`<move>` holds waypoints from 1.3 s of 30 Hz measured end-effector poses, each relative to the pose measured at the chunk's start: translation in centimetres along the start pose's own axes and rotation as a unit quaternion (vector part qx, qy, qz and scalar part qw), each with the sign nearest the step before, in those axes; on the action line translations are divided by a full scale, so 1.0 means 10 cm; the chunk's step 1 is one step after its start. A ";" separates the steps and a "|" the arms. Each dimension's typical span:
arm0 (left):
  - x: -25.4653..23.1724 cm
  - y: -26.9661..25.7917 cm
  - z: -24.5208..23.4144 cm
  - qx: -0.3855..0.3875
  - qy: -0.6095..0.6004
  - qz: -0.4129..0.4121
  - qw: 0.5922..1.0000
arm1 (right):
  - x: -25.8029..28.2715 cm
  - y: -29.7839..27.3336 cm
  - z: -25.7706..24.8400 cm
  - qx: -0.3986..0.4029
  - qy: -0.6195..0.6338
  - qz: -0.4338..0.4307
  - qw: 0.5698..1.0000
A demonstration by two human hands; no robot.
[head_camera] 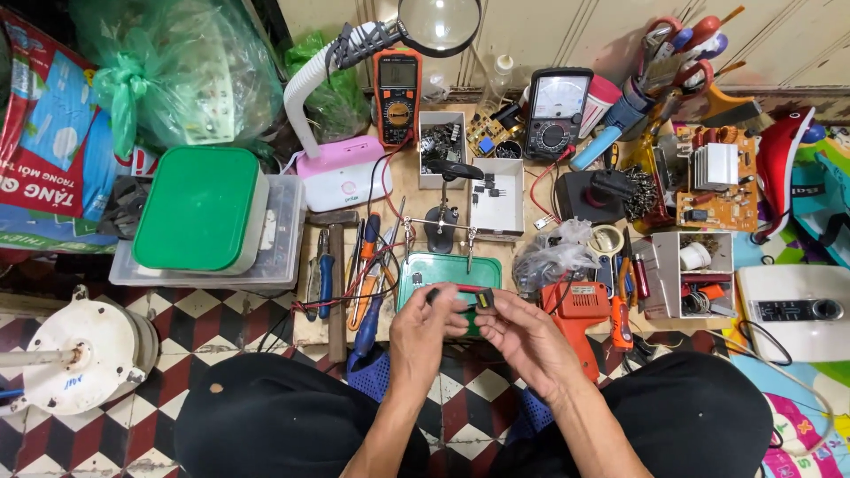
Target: The person sits on the floor and uses a multimeter to test small electronic components. They pick up a component from a white box, place it on a green tray, and connect the multimeter probes to its terminals to check its functionality.
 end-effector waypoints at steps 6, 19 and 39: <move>0.28 0.17 -0.03 -0.016 -0.085 0.008 0.996 | 0.00 0.08 -0.13 -0.002 0.061 0.026 0.998; 0.55 0.36 -0.04 -0.026 -0.169 -0.069 0.983 | 0.13 0.10 0.04 -0.092 -0.043 -0.092 0.991; 0.69 0.44 0.12 -0.124 0.099 0.100 0.982 | 0.04 0.52 -0.11 -0.042 -0.643 -0.288 0.708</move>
Point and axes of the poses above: each hand's wrist, its own y-axis towards the middle knuckle, its own z-axis out of the palm, x = y × z, the point moved 3 cm from there along y, towards the middle knuckle, and after that the axes turned 13 degrees about y, right-handed, at the moved point
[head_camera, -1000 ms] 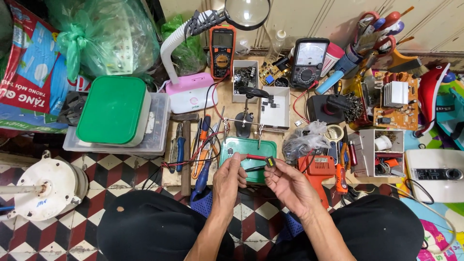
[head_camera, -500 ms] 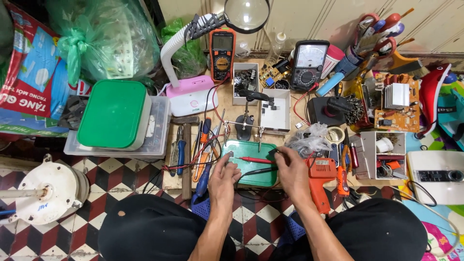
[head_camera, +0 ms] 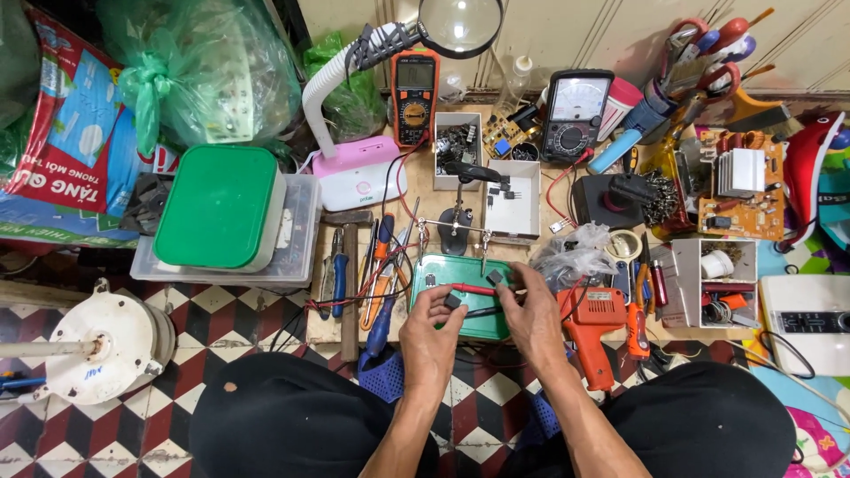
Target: The person sits on the floor and uses a multimeter to test small electronic components. They pick up a component from a white box, place it on a green tray, and connect the multimeter probes to its terminals to check its functionality.
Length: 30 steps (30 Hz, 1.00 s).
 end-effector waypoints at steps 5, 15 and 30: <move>0.07 0.03 0.04 0.011 -0.017 -0.001 1.000 | 0.22 -0.17 -0.16 -0.048 0.033 0.058 0.997; -0.16 -0.07 -0.06 0.081 -0.120 -0.114 0.983 | 0.16 -0.49 0.07 -0.028 -0.026 -0.136 0.990; -0.24 -0.06 0.00 0.068 -0.127 -0.159 0.977 | -0.14 0.21 0.18 -0.056 -0.255 -0.161 0.952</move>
Point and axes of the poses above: each hand's wrist, its own y-axis towards the middle knuckle, its own z-axis out of the palm, x = y × z, the point moved 3 cm from there along y, towards the middle knuckle, and after that the axes turned 13 degrees about y, right-handed, at the moved point
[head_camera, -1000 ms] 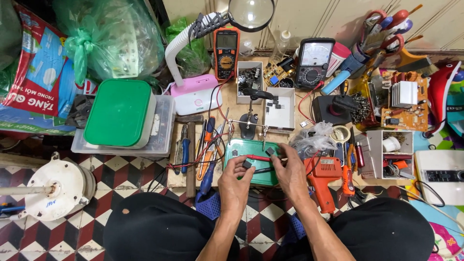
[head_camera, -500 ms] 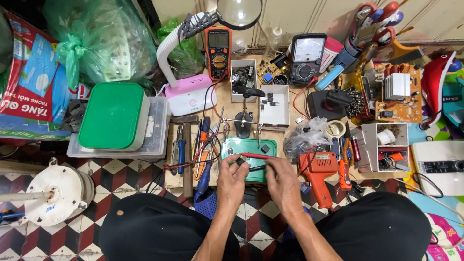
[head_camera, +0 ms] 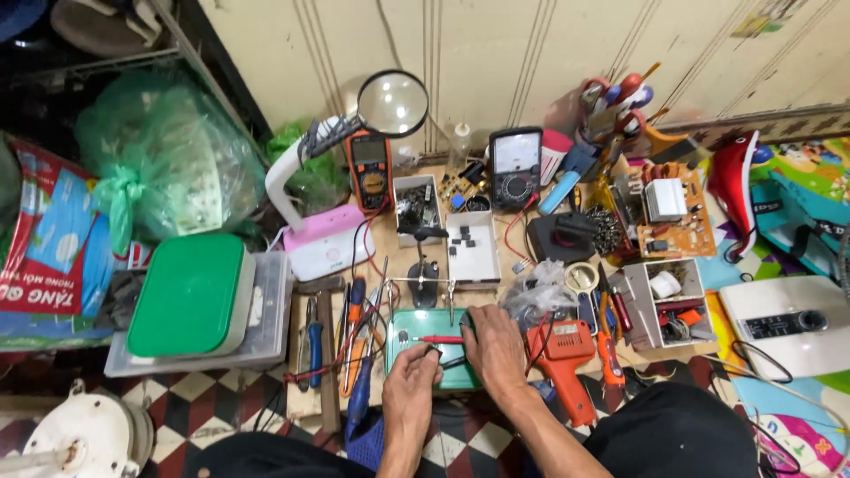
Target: The person sits on the floor and uses a multimeter to test small electronic components. They pick up a component from a white box, place it on a green tray, and connect the multimeter probes to its terminals to check its functionality.
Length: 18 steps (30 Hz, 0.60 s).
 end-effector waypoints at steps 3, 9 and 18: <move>0.11 0.15 0.07 0.001 -0.047 -0.005 0.999 | -0.01 0.08 -0.12 0.016 0.155 0.113 0.981; -0.05 0.22 0.23 -0.005 -0.140 -0.016 0.990 | 0.74 0.01 -0.86 -0.007 0.534 0.444 0.720; -0.16 0.41 0.50 -0.046 0.046 0.136 0.989 | 0.39 0.08 -0.37 -0.106 0.640 0.342 0.680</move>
Point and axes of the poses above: each hand's wrist, its own y-axis towards the middle knuckle, its own z-axis out of the palm, x = y × z, the point moved 3 cm from there along y, towards the middle knuckle, and after that the axes turned 13 degrees about y, right-handed, at the moved point
